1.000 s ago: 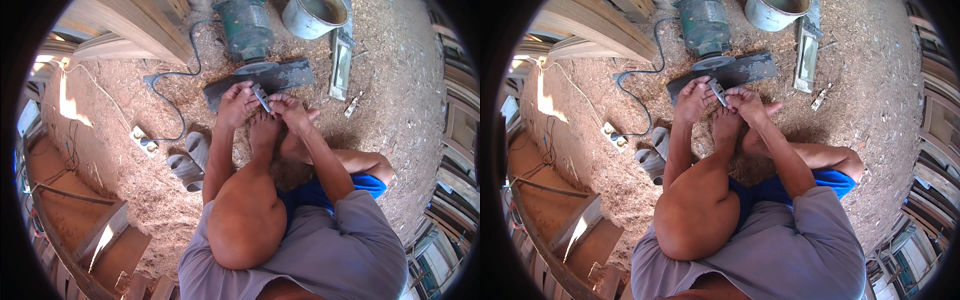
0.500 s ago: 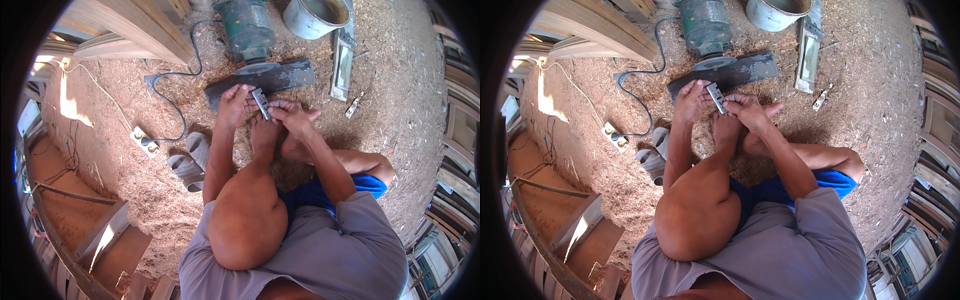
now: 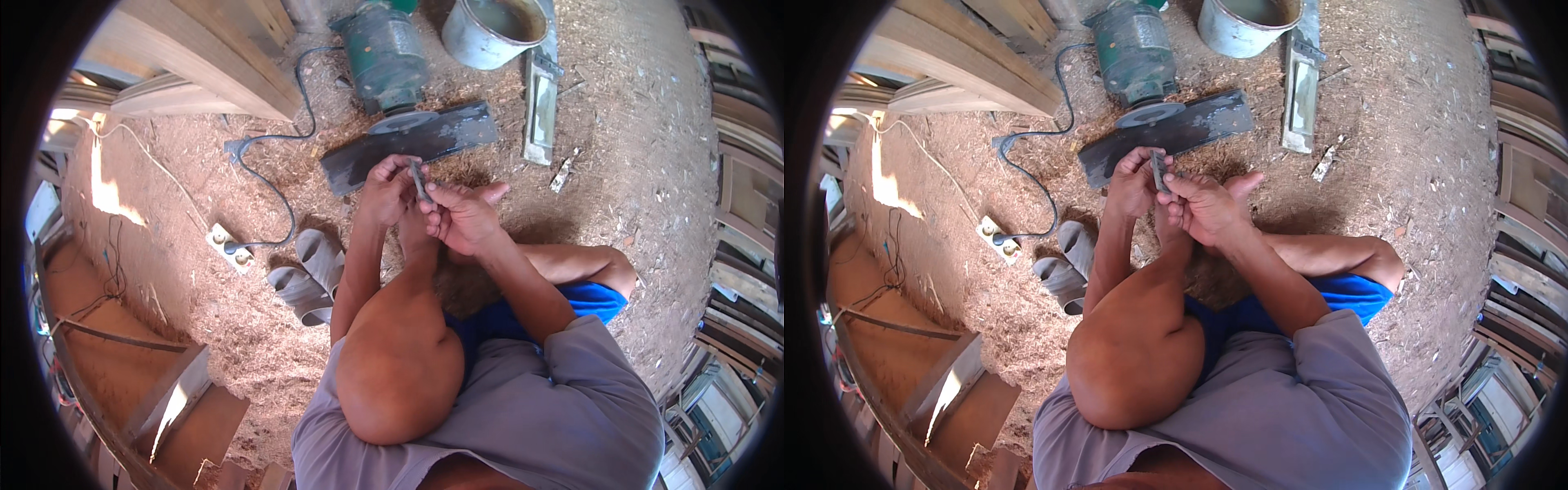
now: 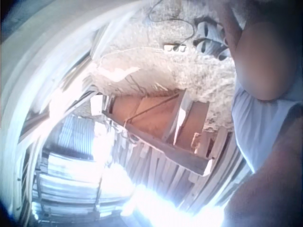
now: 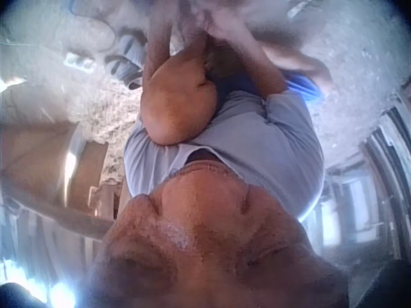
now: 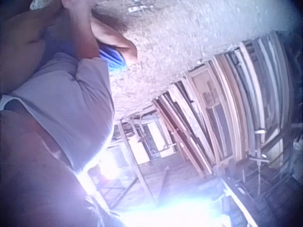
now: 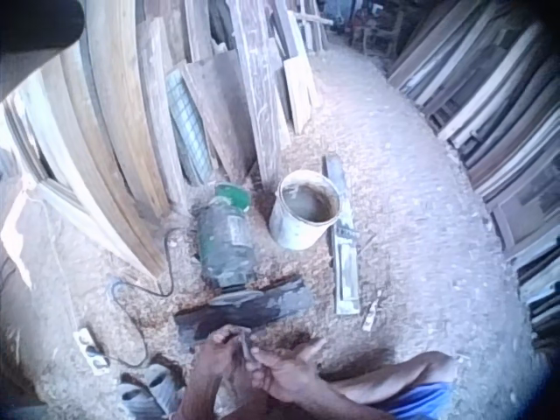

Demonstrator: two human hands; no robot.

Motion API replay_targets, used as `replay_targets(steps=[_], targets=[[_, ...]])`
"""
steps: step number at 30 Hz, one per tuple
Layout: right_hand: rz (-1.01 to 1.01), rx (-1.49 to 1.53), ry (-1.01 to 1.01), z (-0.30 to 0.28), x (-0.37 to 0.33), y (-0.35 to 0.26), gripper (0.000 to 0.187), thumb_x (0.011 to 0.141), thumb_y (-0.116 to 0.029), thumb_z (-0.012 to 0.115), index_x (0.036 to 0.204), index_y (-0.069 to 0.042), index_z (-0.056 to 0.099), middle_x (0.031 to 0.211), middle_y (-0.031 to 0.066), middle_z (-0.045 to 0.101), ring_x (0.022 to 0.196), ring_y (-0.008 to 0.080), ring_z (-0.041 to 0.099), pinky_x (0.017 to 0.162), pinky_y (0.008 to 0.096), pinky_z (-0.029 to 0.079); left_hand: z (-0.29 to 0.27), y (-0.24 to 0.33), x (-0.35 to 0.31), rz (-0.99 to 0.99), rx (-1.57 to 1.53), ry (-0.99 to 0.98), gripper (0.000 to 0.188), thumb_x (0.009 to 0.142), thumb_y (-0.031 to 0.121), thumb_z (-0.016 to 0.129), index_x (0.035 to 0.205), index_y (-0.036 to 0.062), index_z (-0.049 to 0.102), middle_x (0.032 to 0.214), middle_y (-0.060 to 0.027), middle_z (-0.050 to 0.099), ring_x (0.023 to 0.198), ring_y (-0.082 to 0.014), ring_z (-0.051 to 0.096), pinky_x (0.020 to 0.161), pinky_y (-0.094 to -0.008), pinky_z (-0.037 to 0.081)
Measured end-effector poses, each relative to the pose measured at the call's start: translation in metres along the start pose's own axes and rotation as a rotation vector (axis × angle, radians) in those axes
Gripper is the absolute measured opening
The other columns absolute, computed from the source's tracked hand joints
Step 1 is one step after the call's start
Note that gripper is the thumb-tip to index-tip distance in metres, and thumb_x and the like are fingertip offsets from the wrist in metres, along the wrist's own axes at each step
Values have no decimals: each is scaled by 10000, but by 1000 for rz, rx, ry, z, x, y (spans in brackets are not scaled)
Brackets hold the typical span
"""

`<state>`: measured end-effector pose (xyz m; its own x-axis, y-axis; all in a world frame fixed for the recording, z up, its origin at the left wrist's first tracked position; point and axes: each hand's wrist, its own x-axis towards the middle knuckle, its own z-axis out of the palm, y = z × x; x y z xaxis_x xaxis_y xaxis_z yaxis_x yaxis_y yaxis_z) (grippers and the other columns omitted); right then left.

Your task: The person sharpens small metal hinge parts using a bench grinder, dipping the metal into a bucket of water to cool it down between grinding sessions.

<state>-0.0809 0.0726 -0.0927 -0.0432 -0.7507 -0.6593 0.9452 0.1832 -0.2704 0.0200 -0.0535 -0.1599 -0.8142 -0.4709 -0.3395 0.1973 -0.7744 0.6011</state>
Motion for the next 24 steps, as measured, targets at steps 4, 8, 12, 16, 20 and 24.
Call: replay_targets(steps=[4, 8, 12, 16, 20, 24], targets=[[-13, 70, -34, 4, -6, -3, 195, 919, -282, 618, 882, -91, 604, 716, -22, 594, 569, 66, 529, 528, 211, 447, 0, -9, 2, -60, -31, -20, 101, 920, 40, 560, 1001, 12, 611, 903, -82, 656, 777, -153, 631, 689, -280, 544], [-29, 66, -17, 3, -7, -6, 225, 924, -306, 608, 869, -88, 603, 699, -28, 575, 568, 71, 518, 527, 212, 441, 3, -13, 4, -74, -4, 8, 77, 926, 44, 554, 969, 24, 615, 859, -64, 645, 725, -135, 613, 642, -268, 531], [-37, 73, -11, 3, -8, -8, 232, 925, -312, 607, 860, -89, 602, 698, -28, 574, 568, 72, 518, 524, 211, 440, 9, -12, 4, -81, 68, 31, 72, 935, 54, 546, 946, 33, 615, 838, -50, 637, 697, -121, 604, 619, -253, 523], [-54, 70, -22, 5, -10, -7, 227, 925, -308, 607, 855, -93, 603, 698, -28, 574, 566, 72, 518, 522, 212, 440, 12, -10, 2, -66, 114, 25, 78, 939, 60, 544, 954, 26, 613, 828, -44, 637, 683, -111, 602, 599, -239, 518], [-76, 50, -39, 10, -16, -6, 232, 927, -311, 602, 837, -97, 597, 690, -27, 568, 568, 75, 513, 522, 217, 435, 20, -6, -5, -28, 150, 33, 82, 937, 59, 547, 963, 22, 616, 822, -38, 636, 676, -101, 601, 590, -232, 515], [-101, 41, -68, 25, -36, -12, 241, 931, -313, 593, 808, -106, 584, 674, -24, 554, 573, 84, 502, 522, 228, 419, 39, 6, -11, 28, 189, 10, 87, 934, 56, 552, 976, 18, 618, 822, -35, 637, 679, -95, 601, 593, -230, 516]])
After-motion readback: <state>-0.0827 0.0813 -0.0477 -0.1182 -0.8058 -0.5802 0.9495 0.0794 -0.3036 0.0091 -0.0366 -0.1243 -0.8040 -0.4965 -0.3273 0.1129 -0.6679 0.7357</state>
